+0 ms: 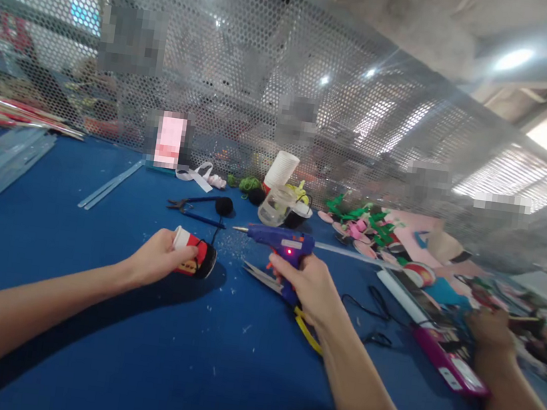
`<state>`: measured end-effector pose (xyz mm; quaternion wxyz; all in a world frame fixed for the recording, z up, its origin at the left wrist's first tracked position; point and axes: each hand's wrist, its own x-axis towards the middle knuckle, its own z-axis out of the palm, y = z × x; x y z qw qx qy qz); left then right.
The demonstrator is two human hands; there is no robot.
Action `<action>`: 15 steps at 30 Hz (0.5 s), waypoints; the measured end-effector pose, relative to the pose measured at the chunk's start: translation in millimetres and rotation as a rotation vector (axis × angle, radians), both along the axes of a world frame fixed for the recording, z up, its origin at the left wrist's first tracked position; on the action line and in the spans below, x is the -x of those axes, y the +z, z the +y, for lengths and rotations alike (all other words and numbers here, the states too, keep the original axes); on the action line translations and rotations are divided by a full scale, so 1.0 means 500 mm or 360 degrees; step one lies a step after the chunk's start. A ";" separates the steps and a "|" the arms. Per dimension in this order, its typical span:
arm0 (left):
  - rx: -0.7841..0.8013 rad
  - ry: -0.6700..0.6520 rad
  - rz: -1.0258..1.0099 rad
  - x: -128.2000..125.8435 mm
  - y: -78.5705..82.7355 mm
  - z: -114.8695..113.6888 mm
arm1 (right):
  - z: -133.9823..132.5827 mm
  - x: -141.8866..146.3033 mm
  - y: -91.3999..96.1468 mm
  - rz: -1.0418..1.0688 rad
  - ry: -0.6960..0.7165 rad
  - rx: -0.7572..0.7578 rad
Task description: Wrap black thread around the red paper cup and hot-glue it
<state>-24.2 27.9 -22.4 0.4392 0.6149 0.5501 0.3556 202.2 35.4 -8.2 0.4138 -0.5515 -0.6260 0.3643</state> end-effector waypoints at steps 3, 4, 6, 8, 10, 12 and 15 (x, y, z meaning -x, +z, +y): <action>-0.0097 -0.0045 0.0048 0.003 -0.004 -0.003 | 0.040 -0.018 -0.018 -0.0191 -0.0127 0.0027; -0.0122 -0.0059 0.0054 0.003 -0.005 -0.004 | 0.052 -0.022 -0.025 -0.0239 -0.0154 0.0044; -0.0164 -0.0098 0.0062 0.004 -0.008 -0.006 | 0.072 -0.028 -0.039 -0.0327 -0.0186 0.0073; -0.0203 -0.0140 0.0082 0.003 -0.009 -0.009 | 0.090 -0.033 -0.053 -0.0416 -0.0199 0.0098; -0.0251 -0.0180 0.0110 0.002 -0.009 -0.012 | 0.106 -0.038 -0.063 -0.0505 -0.0215 0.0109; -0.0303 -0.0214 0.0135 0.000 -0.008 -0.015 | 0.118 -0.041 -0.069 -0.0597 -0.0255 0.0083; -0.0374 -0.0252 0.0181 -0.001 -0.009 -0.018 | 0.124 -0.036 -0.062 -0.0712 -0.0329 -0.0012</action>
